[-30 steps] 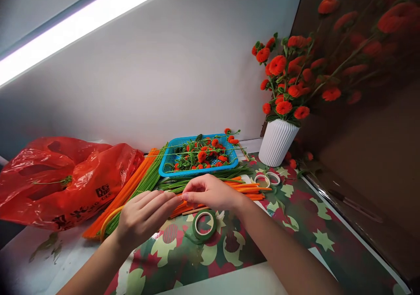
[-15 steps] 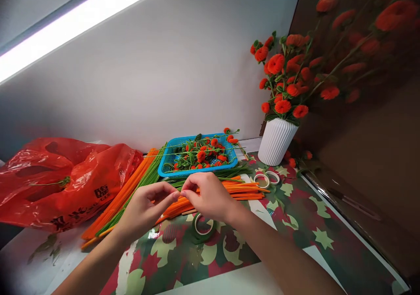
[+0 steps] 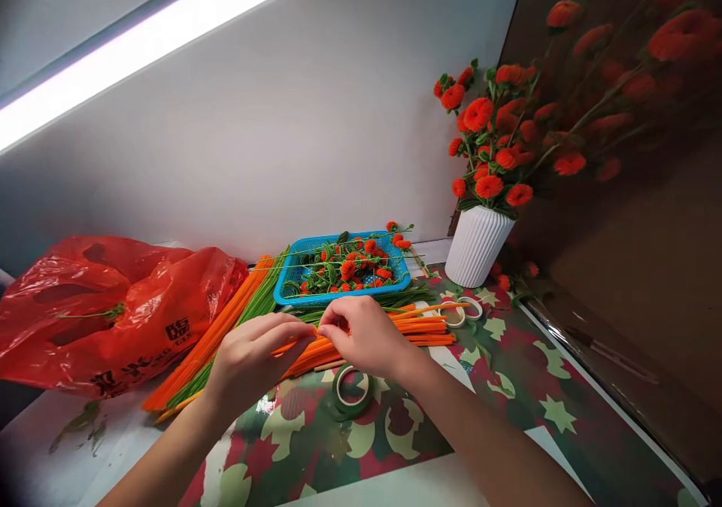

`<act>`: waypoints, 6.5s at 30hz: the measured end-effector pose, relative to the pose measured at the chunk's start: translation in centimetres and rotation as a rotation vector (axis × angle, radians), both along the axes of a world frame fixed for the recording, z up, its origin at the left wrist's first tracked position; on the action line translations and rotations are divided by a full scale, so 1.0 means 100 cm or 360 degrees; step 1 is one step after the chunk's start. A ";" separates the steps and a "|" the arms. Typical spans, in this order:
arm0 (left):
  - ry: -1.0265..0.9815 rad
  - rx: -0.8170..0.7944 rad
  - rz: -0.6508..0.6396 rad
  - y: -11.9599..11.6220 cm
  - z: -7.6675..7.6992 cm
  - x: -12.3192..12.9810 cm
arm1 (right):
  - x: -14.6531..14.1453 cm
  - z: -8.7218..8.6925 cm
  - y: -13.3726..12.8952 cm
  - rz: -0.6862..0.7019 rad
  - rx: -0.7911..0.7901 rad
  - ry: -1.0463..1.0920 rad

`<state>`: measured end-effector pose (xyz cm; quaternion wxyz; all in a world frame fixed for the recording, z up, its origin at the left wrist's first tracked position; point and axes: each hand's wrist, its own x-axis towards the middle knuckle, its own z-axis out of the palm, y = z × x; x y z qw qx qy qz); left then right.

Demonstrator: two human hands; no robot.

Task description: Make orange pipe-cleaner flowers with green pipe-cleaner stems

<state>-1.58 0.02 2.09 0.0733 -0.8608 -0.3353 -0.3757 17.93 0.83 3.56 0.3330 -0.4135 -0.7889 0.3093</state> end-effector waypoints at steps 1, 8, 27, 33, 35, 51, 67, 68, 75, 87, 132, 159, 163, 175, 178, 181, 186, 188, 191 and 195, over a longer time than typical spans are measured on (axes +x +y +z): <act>0.0065 0.0123 -0.0005 0.000 0.000 0.000 | 0.000 0.002 0.000 0.0005 -0.0063 0.0013; 0.0251 0.0235 0.0017 -0.001 -0.001 0.002 | 0.002 0.002 0.000 0.0026 -0.0168 0.0026; 0.0271 0.0175 -0.0143 -0.001 0.006 -0.002 | 0.000 0.009 -0.009 0.0025 -0.0352 -0.0023; 0.0382 0.0446 -0.0295 -0.002 0.005 -0.007 | 0.006 0.018 -0.006 0.0103 -0.0700 0.0074; 0.0385 0.0471 -0.0317 -0.002 0.002 -0.009 | 0.007 0.019 -0.005 0.0123 -0.0768 0.0077; -0.0632 -0.0726 -0.0055 -0.010 0.007 0.011 | -0.002 0.003 -0.006 -0.0055 0.0285 0.0020; 0.0018 0.0220 -0.0299 -0.011 0.014 -0.003 | 0.016 0.012 0.006 0.0649 -0.1010 0.0437; 0.0080 0.0271 -0.0308 -0.011 0.014 -0.005 | 0.017 0.012 0.007 0.0692 -0.1033 0.0422; 0.0254 0.0462 -0.0297 -0.011 0.017 -0.006 | 0.017 0.003 0.010 0.0694 -0.1091 0.0478; 0.0172 -0.0037 -0.0150 -0.012 0.019 0.002 | 0.011 0.007 0.003 0.0375 -0.0778 0.0198; -0.0085 -0.0772 0.0009 -0.006 0.009 0.006 | -0.003 0.005 -0.013 0.0088 0.0765 -0.0732; 0.0046 -0.0938 -0.0378 -0.007 0.019 -0.002 | 0.009 0.019 -0.016 0.0362 0.0358 -0.0416; -0.0167 -0.1410 -0.0478 -0.010 0.021 -0.005 | 0.010 0.021 -0.017 0.0421 0.0529 -0.0452; -0.1248 -0.2671 -0.1238 -0.003 -0.017 0.001 | 0.003 0.018 -0.022 0.0339 0.1185 -0.0557; -0.1331 -0.2681 -0.1266 -0.001 -0.020 0.003 | 0.003 0.015 -0.020 0.0266 0.1256 -0.0612; -0.1031 -0.2352 -0.0824 -0.004 -0.006 0.004 | 0.004 0.015 -0.017 0.0228 0.1070 -0.0629; -0.0214 -0.0607 -0.0075 -0.013 0.013 0.006 | 0.006 0.017 -0.013 0.0113 0.0392 -0.0398; -0.0031 -0.0041 -0.0015 -0.015 0.010 0.007 | 0.007 0.017 -0.013 0.0114 0.0119 -0.0271; 0.0100 0.0337 -0.0009 -0.016 0.002 0.007 | 0.007 0.019 -0.013 0.0145 -0.0216 -0.0129; 0.0164 0.0456 -0.0004 -0.015 -0.002 0.007 | 0.007 0.020 -0.015 0.0237 -0.0413 -0.0045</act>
